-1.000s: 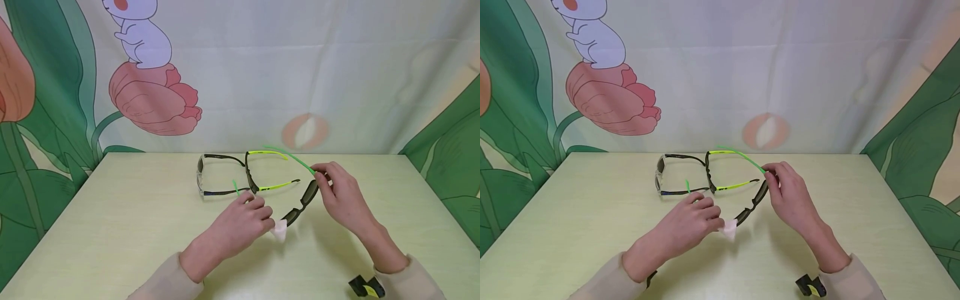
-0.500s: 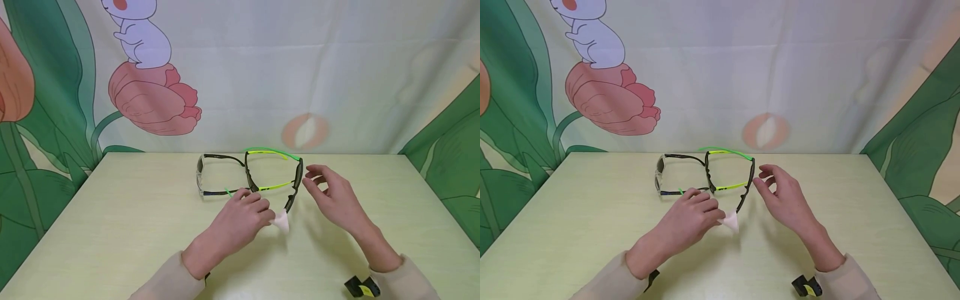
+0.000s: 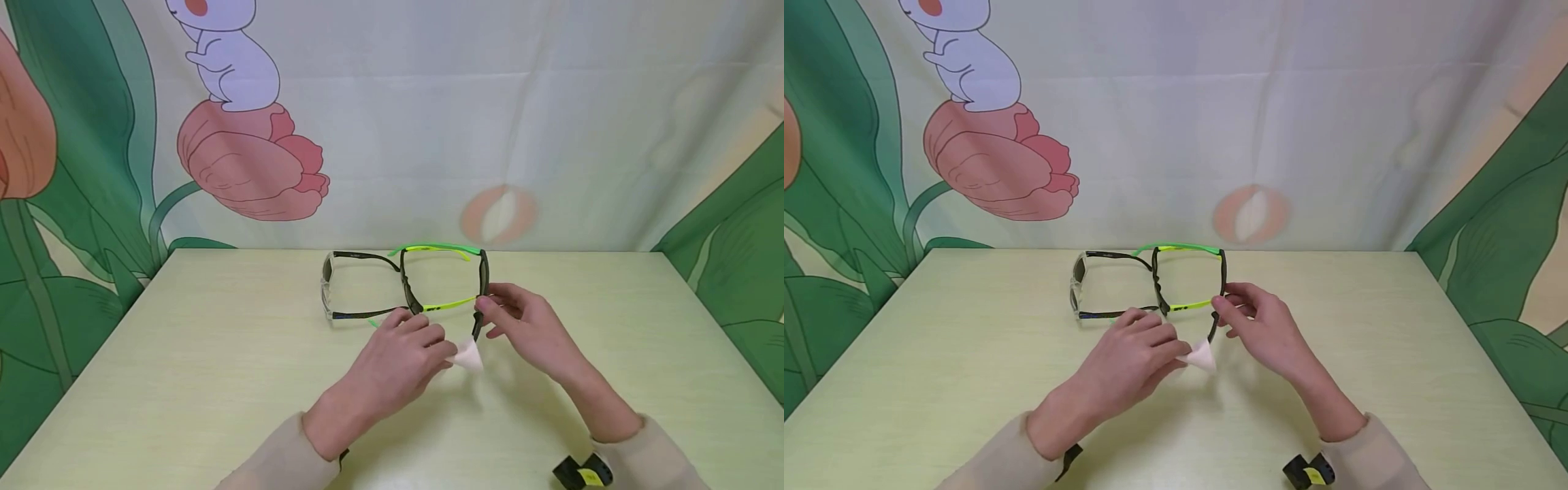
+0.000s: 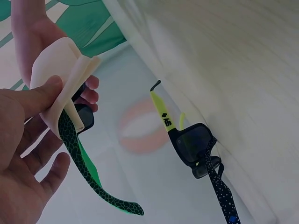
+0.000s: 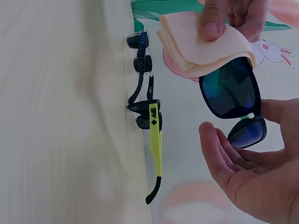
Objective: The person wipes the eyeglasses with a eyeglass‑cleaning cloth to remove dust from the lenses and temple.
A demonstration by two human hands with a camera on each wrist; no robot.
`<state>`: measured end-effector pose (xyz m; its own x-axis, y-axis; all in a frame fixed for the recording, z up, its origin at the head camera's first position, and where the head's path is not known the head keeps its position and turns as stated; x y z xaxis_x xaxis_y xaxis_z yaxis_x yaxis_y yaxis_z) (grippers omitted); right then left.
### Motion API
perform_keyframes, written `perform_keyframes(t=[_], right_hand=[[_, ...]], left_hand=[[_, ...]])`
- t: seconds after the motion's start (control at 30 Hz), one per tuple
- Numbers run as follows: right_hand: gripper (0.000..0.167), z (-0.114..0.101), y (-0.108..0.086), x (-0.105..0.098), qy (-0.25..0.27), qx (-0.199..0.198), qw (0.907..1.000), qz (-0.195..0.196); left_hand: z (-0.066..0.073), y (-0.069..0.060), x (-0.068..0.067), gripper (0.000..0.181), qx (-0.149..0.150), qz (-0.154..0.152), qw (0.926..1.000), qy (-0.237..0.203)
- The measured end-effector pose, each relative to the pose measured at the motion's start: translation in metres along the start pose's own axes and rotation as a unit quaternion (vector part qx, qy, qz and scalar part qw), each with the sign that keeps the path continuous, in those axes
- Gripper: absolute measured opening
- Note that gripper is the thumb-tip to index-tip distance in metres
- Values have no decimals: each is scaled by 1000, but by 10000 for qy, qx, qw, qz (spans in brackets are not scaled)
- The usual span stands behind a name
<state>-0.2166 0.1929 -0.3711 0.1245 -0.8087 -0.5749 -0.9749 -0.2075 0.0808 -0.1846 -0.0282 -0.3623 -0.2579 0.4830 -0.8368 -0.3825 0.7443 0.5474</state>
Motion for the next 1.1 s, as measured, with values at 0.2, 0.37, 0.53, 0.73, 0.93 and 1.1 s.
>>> perform_keyframes(t=[0.2,0.37,0.53,0.73,0.93,1.1], right_hand=[[58,-1,-2,0,629,216,9975,-229],[59,-3,-1,1,1118,328,9929,-236],[58,-3,0,2,1343,340,9902,-190],[56,-4,0,3,1392,353,9895,-143],[56,-3,0,3,1336,426,9900,-160],[54,-3,-1,4,1297,478,9903,-146]], left_hand=[[3,0,1,17,-4,-128,9999,-87],[5,1,2,17,-45,-201,9995,-235],[6,1,1,16,-67,-266,9993,-249],[8,1,1,17,-211,-407,9984,-340],[11,1,4,20,-296,-587,9973,-340],[13,2,5,17,-193,-544,9970,-520]])
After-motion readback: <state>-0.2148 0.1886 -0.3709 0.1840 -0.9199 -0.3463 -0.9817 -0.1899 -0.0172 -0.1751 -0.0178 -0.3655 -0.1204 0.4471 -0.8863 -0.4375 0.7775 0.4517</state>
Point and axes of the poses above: each hand's wrist, its own y-axis towards the middle knuckle, its own x-axis out of the palm, z = x × y, the point moved 2 cm from there along y, towards the middle knuckle, and after that the axes turned 13 degrees about -y, right-handed, at the moved point
